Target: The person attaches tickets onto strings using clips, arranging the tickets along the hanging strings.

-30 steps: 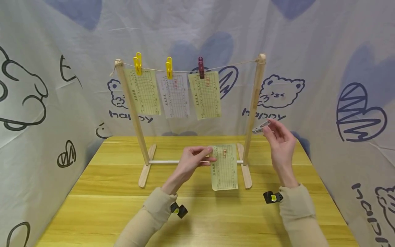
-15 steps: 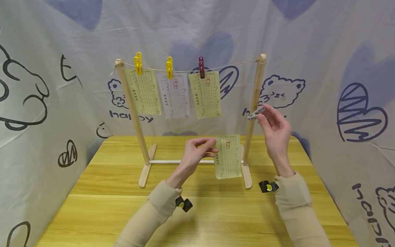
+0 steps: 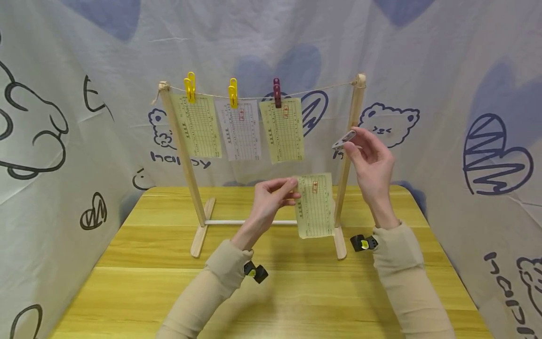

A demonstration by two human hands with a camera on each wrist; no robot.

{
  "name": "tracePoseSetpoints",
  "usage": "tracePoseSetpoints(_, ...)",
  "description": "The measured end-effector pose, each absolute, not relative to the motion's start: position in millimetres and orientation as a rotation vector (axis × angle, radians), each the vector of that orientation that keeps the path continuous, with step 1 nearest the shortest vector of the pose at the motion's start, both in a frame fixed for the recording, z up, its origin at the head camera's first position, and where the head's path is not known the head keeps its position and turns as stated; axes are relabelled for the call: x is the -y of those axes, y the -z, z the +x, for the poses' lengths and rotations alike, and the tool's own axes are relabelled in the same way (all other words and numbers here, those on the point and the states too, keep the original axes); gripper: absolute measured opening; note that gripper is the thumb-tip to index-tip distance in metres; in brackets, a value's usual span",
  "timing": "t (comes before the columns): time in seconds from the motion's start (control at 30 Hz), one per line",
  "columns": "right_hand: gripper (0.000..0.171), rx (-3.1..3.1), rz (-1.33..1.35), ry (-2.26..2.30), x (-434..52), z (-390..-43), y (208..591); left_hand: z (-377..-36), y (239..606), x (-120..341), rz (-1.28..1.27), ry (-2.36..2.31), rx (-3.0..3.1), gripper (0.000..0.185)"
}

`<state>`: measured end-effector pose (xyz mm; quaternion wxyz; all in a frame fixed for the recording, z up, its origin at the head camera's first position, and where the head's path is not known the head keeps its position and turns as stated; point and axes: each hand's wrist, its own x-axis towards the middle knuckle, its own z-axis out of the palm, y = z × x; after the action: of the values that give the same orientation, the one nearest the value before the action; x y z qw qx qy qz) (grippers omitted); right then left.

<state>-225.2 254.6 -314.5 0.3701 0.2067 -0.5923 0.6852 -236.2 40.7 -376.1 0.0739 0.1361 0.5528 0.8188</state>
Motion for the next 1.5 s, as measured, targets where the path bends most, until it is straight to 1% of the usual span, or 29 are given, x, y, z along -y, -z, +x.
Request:
tracePoseSetpoints(0.33,0.03,1.577,0.605,-1.594,-254,-232,295,-240,361,-44,0.416,-2.468,-1.673,0.028)
tracePoseSetpoints(0.53,0.029,1.618,0.598,-1.505,-252,-236,282,-242,354,-45,0.434,-2.442,-1.714,0.028)
tracePoseSetpoints(0.87,0.027,1.655,0.617,-1.471,-251,-240,266,-245,339,-45,0.45,-2.444,-1.708,0.028)
tracePoseSetpoints(1.2,0.028,1.727,0.584,-1.406,-249,-241,246,-250,323,-45,0.425,-2.399,-1.782,0.028)
tracePoseSetpoints(1.5,0.028,1.844,0.483,-1.363,-248,-244,234,-256,310,-48,0.443,-2.43,-1.78,0.029)
